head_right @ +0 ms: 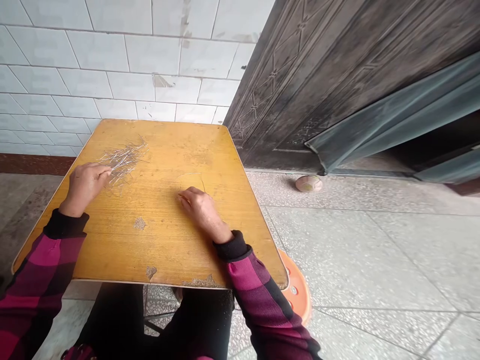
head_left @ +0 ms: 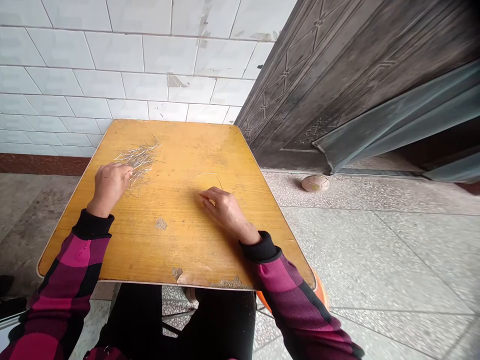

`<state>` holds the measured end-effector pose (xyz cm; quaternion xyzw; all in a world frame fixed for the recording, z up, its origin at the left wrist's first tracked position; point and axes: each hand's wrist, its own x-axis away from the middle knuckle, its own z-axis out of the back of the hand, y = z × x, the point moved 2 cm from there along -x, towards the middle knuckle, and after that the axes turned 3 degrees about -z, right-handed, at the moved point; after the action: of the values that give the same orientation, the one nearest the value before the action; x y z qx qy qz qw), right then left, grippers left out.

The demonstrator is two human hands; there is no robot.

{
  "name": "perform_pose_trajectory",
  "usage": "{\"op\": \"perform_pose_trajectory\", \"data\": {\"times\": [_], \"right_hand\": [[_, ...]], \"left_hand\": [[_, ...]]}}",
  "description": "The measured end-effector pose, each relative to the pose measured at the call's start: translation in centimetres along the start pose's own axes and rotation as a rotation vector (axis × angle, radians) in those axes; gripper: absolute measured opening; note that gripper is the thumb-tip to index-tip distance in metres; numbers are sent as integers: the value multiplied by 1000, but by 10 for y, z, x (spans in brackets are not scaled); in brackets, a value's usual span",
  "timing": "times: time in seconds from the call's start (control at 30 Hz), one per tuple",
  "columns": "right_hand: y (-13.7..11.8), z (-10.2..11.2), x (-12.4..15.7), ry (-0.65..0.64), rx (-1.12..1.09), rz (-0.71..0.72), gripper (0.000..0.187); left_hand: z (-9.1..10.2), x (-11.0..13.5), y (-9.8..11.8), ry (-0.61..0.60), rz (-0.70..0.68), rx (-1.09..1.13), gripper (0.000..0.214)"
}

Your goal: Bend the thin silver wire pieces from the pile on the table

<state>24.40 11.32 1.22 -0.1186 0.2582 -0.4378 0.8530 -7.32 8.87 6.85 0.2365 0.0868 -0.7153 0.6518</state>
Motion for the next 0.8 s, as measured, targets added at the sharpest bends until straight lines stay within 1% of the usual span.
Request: {"op": "perform_pose_trajectory", "data": {"times": [0.13,0.27,0.3,0.37,0.47,0.53,0.6,0.7,0.8], "right_hand": [[0,-2,0,-16,-20,14,23],[0,-2,0,-47,-12,13,22],[0,-2,0,-56,-11,14,23],[0,-2,0,-72,-14,20,23],[-1,-3,0,-90,-26,28,24],[-1,-4,0,-98,-39,29,24],[-1,-4,0,-99,-52,24,24],[-1,-4,-1,-94,-76,17,22],[-2,-2,-2,-54,-126,5,20]], "left_hand": [[14,2,2,262,32,92,19],[25,4,-1,561,71,208,15],[27,4,-3,620,106,274,14],[30,3,-11,705,209,484,10],[30,-2,-21,752,372,861,7],[27,-5,-23,721,452,1066,8],[21,-7,-18,616,508,1243,7],[8,-6,-1,395,549,1394,2],[-7,-1,25,124,552,1408,8]]}}
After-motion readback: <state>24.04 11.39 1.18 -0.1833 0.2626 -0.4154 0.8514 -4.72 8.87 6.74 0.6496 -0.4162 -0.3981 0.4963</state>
